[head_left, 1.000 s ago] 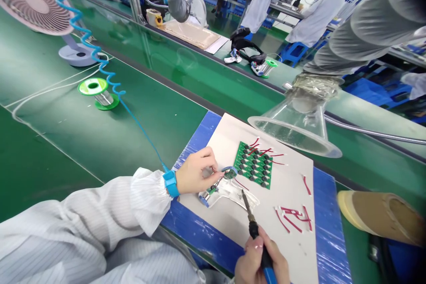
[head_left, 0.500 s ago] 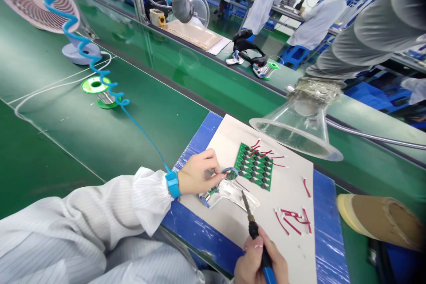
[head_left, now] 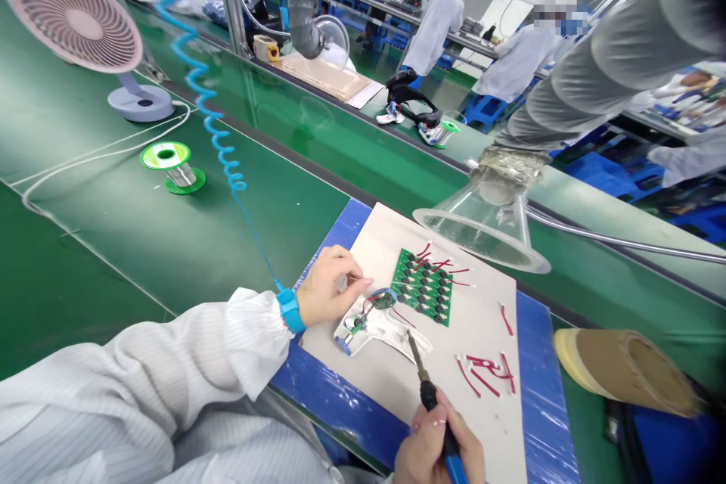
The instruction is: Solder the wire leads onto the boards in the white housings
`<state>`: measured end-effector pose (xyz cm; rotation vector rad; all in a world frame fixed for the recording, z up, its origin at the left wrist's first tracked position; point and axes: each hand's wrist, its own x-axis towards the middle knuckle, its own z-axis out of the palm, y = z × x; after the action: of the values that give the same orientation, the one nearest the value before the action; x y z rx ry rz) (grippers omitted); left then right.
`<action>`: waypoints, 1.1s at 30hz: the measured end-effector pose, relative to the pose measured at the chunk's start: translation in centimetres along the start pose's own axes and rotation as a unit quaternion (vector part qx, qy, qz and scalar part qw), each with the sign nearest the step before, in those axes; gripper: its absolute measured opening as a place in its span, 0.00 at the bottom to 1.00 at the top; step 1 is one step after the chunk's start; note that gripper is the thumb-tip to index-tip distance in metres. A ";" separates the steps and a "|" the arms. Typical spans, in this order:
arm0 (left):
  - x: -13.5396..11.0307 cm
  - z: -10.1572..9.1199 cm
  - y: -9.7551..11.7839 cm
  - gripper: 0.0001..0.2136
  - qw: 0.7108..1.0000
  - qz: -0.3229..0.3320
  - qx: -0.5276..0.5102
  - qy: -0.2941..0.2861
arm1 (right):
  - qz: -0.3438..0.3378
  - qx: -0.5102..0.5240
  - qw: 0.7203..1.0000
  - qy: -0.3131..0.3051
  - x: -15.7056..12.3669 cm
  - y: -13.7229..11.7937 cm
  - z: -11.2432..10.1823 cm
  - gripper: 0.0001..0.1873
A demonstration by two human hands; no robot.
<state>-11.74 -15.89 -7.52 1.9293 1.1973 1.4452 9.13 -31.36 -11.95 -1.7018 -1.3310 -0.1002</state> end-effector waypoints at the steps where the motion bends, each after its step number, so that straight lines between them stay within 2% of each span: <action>1: 0.0 0.0 0.0 0.07 1.000 -0.028 -0.011 -0.005 | 0.005 0.010 1.000 0.014 -0.1 0.1 0.1 0.21; 2: 0.0 -0.1 0.1 0.06 0.998 -0.056 -0.026 -0.019 | 0.009 0.021 0.999 0.023 -0.2 0.0 0.1 0.22; 5: 0.3 0.3 0.4 0.15 0.990 -0.103 -0.059 -0.075 | 0.023 0.048 0.998 0.022 0.4 -1.0 0.6 0.24; 7: 0.7 0.9 0.7 0.17 0.991 -0.058 -0.061 -0.101 | 0.038 0.054 0.997 0.037 1.3 -2.2 1.0 0.22; 9: 1.2 1.8 1.0 0.18 0.989 0.022 -0.065 -0.129 | 0.046 0.045 0.997 0.052 2.2 -3.5 1.5 0.21; 11: 1.8 2.9 1.1 0.16 0.979 0.082 -0.054 -0.180 | 0.055 0.023 0.998 0.024 2.8 -4.3 1.8 0.22; 14: 2.5 4.1 1.0 0.09 0.945 0.098 0.003 -0.311 | 0.085 -0.014 0.995 -0.054 3.1 -4.4 2.1 0.27; 16: 3.0 4.3 0.8 0.05 0.923 0.095 0.034 -0.371 | 0.088 -0.015 0.993 -0.080 2.9 -4.1 2.3 0.27; 21: 4.8 3.1 0.0 0.07 0.910 0.083 0.068 -0.400 | 0.037 0.015 0.998 -0.046 2.7 -3.8 3.5 0.21; 25: 5.6 1.5 0.3 0.05 0.906 0.060 0.077 -0.412 | 0.019 -0.020 0.999 -0.029 2.6 -4.0 4.3 0.21; 29: 5.3 0.1 1.8 0.01 0.912 0.040 0.078 -0.400 | 0.023 -0.060 0.997 -0.052 2.1 -3.4 4.5 0.19; 33: 5.1 -1.3 4.0 0.04 0.905 0.010 0.102 -0.414 | 0.013 -0.013 0.995 -0.099 1.5 -2.3 4.4 0.20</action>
<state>-11.04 -13.91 -1.29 2.3191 0.9176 0.3774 5.93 -27.28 -12.12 -1.7864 -1.4576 0.0684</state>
